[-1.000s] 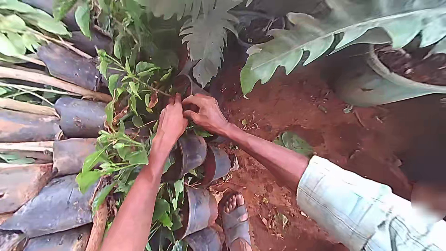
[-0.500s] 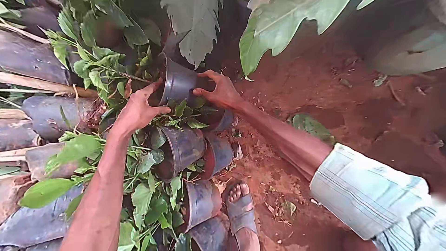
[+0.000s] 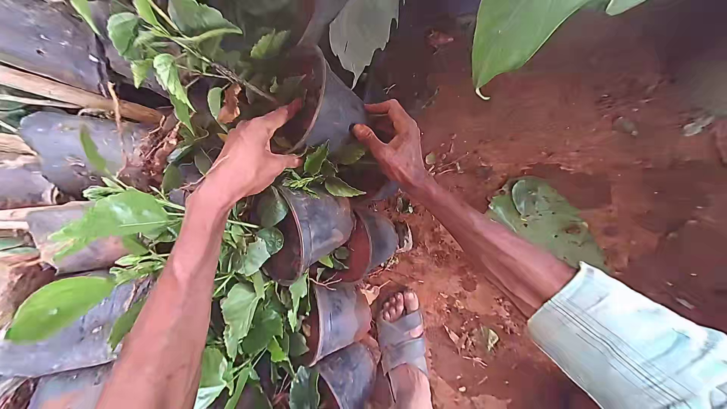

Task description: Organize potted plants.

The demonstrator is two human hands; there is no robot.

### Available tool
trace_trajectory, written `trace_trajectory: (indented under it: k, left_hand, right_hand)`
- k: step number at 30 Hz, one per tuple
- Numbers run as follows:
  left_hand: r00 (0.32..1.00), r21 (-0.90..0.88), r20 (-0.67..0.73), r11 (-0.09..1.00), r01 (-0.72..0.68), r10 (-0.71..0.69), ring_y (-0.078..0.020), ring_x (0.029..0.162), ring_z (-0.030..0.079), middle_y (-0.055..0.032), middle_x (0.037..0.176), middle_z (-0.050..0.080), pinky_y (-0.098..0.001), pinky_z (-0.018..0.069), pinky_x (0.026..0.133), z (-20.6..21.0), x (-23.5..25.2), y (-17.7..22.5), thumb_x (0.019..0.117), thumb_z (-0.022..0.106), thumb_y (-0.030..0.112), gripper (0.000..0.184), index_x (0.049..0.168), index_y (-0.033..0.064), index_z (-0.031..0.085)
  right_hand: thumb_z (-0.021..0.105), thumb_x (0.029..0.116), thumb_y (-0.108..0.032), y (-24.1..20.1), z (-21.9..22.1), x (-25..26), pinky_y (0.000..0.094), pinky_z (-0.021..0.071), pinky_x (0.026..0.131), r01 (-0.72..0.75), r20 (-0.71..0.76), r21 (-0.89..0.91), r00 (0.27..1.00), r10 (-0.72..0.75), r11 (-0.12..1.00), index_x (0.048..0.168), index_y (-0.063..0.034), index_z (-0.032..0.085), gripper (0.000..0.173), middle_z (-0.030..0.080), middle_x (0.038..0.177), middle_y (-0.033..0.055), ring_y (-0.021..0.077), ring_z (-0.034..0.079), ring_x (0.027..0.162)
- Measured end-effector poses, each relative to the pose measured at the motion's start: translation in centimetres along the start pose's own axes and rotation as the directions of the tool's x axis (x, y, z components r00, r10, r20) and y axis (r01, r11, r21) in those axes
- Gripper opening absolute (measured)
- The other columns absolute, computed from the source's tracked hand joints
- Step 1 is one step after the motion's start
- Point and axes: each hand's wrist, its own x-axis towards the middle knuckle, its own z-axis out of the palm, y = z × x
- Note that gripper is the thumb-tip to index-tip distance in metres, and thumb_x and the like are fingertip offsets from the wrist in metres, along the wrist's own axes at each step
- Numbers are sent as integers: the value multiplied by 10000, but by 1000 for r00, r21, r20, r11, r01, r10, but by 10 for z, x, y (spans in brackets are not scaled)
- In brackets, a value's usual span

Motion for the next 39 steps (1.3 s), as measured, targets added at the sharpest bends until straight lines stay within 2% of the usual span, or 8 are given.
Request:
trace_trajectory:
  k: [6,10,16,20,27,32,36,39]
  left_hand:
    - [998,-121,49,992,-40,46,-139,1250,641,-12,1531,527,-395,589,1002,-4,-6,-10,838,846,157,834,1557,285,442]
    - [998,-102,60,995,7,-1,-206,1231,662,-34,1533,528,-477,579,1012,-5,-3,-7,845,851,177,852,1566,331,423]
    - [998,-53,69,998,12,-8,-267,1274,635,-54,1538,524,-550,539,1048,-3,-3,1,858,848,243,860,1584,322,395]
    - [998,-35,64,999,28,-26,-290,1247,649,-93,1461,594,-573,531,1049,0,-7,9,865,837,254,806,1566,278,440]
    - [995,-108,86,993,-48,57,-241,1284,628,-48,1525,543,-525,537,1060,-1,0,-4,855,836,189,806,1560,248,452]
    - [1000,-92,-14,996,-6,5,-386,1158,671,-118,1417,629,-671,529,936,-3,-23,4,855,835,146,818,1563,275,447]
    - [1000,29,27,1000,5,-6,-460,1177,632,-198,1338,645,-751,464,946,6,-8,-2,859,845,302,832,1570,319,413]
    - [1000,75,0,997,31,-32,-529,1222,587,-256,1362,618,-796,412,947,12,-2,-9,804,720,702,925,1580,309,404]
  right_hand:
    - [700,962,-287,7,13,-16,283,601,874,168,-189,-36,967,-172,985,1188,-36,719,338,751,1109,71,92,719,993]
    - [644,974,-361,6,14,-13,330,540,933,158,-209,-170,959,-192,973,1216,-95,743,373,668,1184,123,185,632,1119]
    - [565,1016,-285,4,4,-12,394,519,1012,41,-97,-85,994,-49,996,1305,-103,678,360,705,1268,56,144,652,1182]
    - [584,1037,-273,-9,-3,-28,436,572,867,13,-73,-109,997,-22,994,1337,-126,646,340,714,1206,90,190,700,1030]
    - [617,992,-318,4,5,-20,368,551,950,11,-122,-72,992,-19,997,1259,-102,684,350,722,1197,54,114,679,1094]
    - [644,1009,-255,-20,-11,-23,502,577,878,18,105,-171,994,0,985,1427,-130,547,447,674,1284,118,251,695,1069]
    - [691,969,-184,-19,-24,-28,459,521,1071,35,166,-201,986,-2,979,1507,-91,496,580,586,1450,113,231,614,1267]
    - [677,993,-244,-28,-25,-19,515,483,1097,-87,185,-162,976,117,983,1520,-118,500,569,574,1466,117,260,577,1318]
